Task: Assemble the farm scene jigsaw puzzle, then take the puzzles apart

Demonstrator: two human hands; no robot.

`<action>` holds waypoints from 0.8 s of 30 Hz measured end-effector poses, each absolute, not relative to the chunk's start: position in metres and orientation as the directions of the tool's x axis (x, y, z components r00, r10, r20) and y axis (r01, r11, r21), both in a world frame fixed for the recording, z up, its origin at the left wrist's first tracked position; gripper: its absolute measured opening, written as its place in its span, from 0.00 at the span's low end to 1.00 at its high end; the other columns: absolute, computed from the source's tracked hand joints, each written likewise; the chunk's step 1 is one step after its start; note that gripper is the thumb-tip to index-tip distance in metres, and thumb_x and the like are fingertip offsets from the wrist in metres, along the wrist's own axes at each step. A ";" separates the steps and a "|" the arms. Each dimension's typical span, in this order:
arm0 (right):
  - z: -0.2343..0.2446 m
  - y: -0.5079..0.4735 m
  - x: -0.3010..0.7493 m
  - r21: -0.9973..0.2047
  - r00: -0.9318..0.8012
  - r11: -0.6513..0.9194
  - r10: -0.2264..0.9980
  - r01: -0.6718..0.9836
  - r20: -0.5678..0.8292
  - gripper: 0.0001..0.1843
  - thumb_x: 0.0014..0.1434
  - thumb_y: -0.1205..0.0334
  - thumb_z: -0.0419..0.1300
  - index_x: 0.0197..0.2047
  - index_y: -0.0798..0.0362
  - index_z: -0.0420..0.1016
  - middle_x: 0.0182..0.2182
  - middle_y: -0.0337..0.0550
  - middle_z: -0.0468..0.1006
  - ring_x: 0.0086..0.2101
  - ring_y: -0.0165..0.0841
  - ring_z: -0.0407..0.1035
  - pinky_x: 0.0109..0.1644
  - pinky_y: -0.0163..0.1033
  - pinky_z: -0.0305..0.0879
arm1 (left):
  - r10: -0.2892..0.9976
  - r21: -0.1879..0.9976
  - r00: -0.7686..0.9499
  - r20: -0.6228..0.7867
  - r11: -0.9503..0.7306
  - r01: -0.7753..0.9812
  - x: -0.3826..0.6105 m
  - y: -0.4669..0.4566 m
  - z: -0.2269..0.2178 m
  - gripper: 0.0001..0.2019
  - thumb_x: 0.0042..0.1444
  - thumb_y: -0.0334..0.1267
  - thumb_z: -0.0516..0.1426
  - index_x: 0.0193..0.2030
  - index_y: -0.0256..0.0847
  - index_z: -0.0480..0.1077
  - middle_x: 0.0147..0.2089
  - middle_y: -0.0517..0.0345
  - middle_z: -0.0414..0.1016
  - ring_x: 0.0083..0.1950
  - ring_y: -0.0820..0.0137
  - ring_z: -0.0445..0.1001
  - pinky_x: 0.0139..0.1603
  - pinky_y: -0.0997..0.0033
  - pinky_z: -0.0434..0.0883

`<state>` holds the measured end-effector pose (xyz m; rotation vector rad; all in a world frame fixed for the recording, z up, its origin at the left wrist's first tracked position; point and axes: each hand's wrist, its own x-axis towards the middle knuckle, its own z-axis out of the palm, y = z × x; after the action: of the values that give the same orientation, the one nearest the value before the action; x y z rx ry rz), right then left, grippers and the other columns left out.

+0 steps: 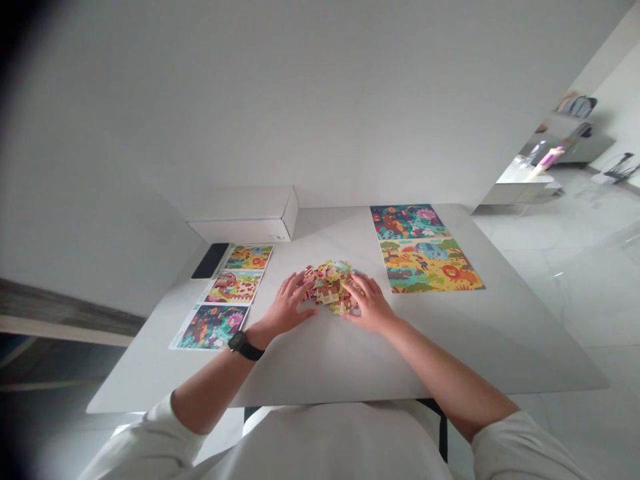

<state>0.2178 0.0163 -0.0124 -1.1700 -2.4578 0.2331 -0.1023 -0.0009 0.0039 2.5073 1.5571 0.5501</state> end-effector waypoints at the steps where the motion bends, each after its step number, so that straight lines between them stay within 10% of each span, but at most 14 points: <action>1: -0.014 0.017 0.217 -0.304 -0.585 0.641 0.767 0.704 0.264 0.52 0.62 0.39 0.71 0.81 0.46 0.59 0.78 0.62 0.58 0.76 0.62 0.52 0.77 0.72 0.53 | 0.878 0.285 0.431 0.209 -0.476 0.832 -0.100 0.002 0.003 0.45 0.60 0.60 0.69 0.80 0.49 0.61 0.84 0.37 0.51 0.84 0.37 0.50 0.79 0.29 0.58; 7: -0.025 0.037 0.210 -0.248 -0.626 0.656 0.755 0.713 0.197 0.50 0.64 0.34 0.68 0.80 0.47 0.63 0.77 0.62 0.59 0.76 0.62 0.51 0.78 0.73 0.47 | 0.809 0.207 0.572 0.133 -0.587 0.782 -0.093 0.035 -0.002 0.56 0.53 0.72 0.68 0.83 0.49 0.59 0.84 0.37 0.54 0.84 0.34 0.49 0.82 0.26 0.44; 24: -0.015 0.234 0.204 -0.110 -0.748 0.773 0.633 0.625 0.201 0.44 0.70 0.34 0.62 0.79 0.51 0.64 0.72 0.63 0.68 0.71 0.57 0.60 0.78 0.70 0.47 | 0.751 0.232 0.640 0.159 -0.659 0.716 -0.100 0.224 -0.012 0.44 0.66 0.64 0.62 0.82 0.46 0.59 0.81 0.39 0.60 0.81 0.46 0.60 0.80 0.43 0.59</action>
<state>0.2043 0.2342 -0.0148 -0.9867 -2.7403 0.0523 -0.1001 0.2242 -0.0124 2.7100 1.2198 0.3642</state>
